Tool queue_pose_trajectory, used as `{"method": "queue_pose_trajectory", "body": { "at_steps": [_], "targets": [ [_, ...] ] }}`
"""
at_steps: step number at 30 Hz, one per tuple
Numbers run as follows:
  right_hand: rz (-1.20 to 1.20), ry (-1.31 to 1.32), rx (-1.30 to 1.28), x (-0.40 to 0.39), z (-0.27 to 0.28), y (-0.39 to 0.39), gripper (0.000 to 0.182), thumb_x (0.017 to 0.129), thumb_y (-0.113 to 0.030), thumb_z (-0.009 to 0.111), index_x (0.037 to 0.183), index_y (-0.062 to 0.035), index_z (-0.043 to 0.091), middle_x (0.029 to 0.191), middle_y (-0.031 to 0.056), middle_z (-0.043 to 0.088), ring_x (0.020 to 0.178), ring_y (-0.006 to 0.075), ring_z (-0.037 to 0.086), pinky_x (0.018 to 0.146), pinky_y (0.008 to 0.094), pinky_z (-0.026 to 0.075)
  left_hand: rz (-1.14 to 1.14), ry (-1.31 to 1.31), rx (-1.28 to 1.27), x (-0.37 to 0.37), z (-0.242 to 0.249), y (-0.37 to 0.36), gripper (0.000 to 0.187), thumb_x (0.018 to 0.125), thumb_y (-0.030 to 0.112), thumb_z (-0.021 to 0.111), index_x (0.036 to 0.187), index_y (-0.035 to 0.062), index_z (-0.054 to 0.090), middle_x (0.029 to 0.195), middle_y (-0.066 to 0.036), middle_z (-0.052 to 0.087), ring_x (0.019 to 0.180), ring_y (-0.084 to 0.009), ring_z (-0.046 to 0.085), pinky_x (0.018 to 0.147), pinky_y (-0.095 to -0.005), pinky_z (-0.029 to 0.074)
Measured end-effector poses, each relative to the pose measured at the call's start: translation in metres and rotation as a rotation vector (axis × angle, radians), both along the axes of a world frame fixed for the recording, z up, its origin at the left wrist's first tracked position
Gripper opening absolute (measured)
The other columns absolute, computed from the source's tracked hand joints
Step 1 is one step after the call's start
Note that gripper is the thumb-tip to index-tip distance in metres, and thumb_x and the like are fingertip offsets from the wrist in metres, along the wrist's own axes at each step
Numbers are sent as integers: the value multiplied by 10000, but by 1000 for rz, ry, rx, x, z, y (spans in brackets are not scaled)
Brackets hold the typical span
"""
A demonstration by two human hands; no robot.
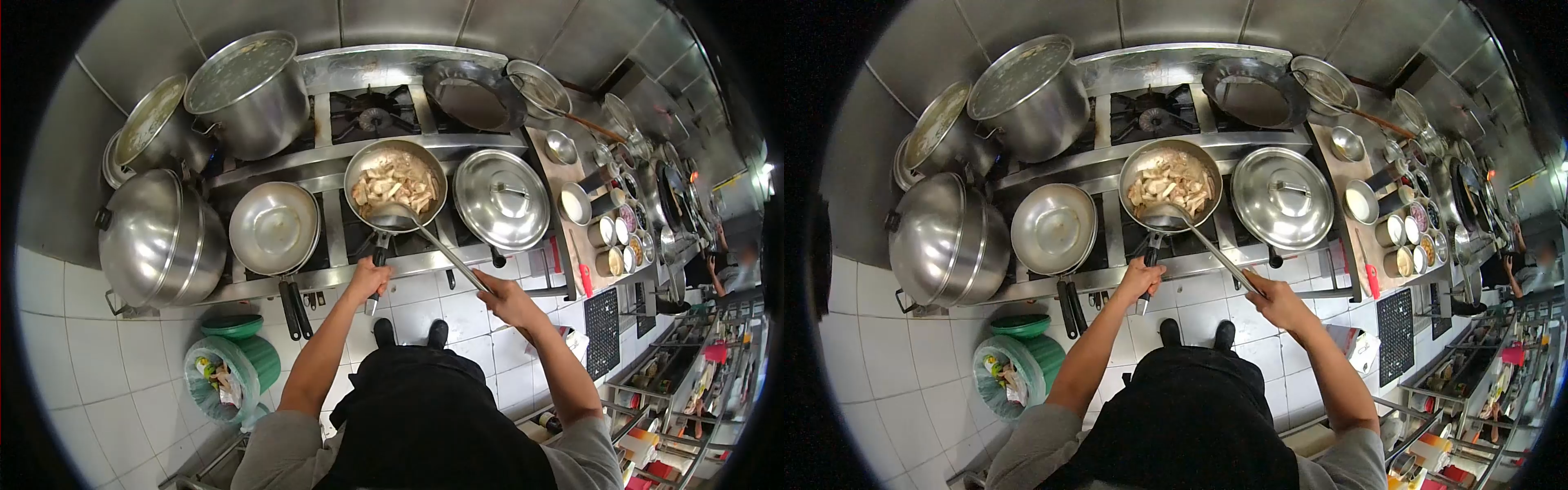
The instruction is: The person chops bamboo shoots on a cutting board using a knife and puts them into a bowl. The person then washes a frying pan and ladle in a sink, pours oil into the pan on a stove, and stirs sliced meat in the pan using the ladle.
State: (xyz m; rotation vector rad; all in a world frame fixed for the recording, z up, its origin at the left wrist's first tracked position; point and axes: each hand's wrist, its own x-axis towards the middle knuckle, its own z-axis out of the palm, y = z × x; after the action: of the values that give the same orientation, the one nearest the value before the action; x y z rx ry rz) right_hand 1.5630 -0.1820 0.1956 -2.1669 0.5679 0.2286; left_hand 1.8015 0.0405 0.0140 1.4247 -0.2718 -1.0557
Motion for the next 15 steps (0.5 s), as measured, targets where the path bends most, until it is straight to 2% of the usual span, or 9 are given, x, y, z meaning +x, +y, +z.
{"method": "queue_pose_trajectory", "body": {
  "at_steps": [1, 4, 5, 7, 9, 12, 13, 15],
  "targets": [
    [67, -143, -84, 3, -30, -9, 539, 945, -110, 640, 1459, -39, 496, 768, 212, 657, 632, 259, 630, 672, 365, 513, -11, -33, 54, -1, 4, -3, 189, 876, 74, 652, 751, 33, 516, 526, -28, 516, 385, -111, 483, 366, -292, 378],
    [43, -185, -224, 28, -32, -7, 539, 946, -110, 639, 1458, -33, 488, 842, 276, 665, 682, 388, 647, 677, 402, 512, 76, -83, 157, -27, 17, -5, 228, 888, 90, 650, 714, 40, 511, 528, -27, 517, 376, -107, 477, 363, -291, 386],
    [61, -201, -249, 31, -26, -3, 541, 946, -104, 640, 1462, -53, 485, 909, 315, 650, 751, 466, 628, 695, 435, 511, 81, -147, 86, -38, -12, -2, 255, 893, 93, 648, 689, 44, 505, 522, -30, 519, 370, -107, 478, 354, -292, 389],
    [52, -211, -240, 26, -10, 1, 541, 944, -101, 642, 1461, -63, 491, 902, 312, 652, 761, 461, 640, 712, 436, 517, 93, -89, 76, -50, -48, 6, 265, 894, 104, 651, 683, 46, 503, 512, -32, 520, 369, -108, 481, 350, -292, 386],
    [57, -253, -233, 15, -3, -1, 543, 940, -97, 641, 1461, -68, 495, 945, 310, 666, 830, 459, 662, 758, 422, 533, 135, -55, 51, -50, -49, 7, 281, 889, 112, 661, 669, 47, 499, 492, -30, 511, 365, -109, 479, 349, -293, 383],
    [-21, -50, -197, 10, 17, -7, 544, 938, -102, 640, 1461, -66, 495, 1042, 298, 682, 932, 455, 673, 836, 410, 539, 67, -81, 50, -35, -46, 12, 258, 880, 104, 670, 691, 46, 505, 505, -25, 513, 361, -108, 472, 353, -296, 389],
    [2, -208, -263, 10, -5, -19, 536, 920, -97, 648, 1440, -72, 521, 955, 302, 679, 819, 458, 673, 763, 457, 531, 47, -53, 62, -31, -51, 12, 228, 869, 84, 674, 721, 45, 505, 526, -26, 524, 374, -110, 485, 356, -297, 395],
    [100, -433, -535, 26, -36, -39, 527, 922, -104, 642, 1435, -65, 526, 926, 297, 682, 827, 464, 670, 779, 463, 535, 67, -9, 95, -30, -50, 13, 228, 873, 95, 679, 734, 48, 505, 538, -25, 529, 385, -113, 495, 360, -295, 397]
  ]
}}
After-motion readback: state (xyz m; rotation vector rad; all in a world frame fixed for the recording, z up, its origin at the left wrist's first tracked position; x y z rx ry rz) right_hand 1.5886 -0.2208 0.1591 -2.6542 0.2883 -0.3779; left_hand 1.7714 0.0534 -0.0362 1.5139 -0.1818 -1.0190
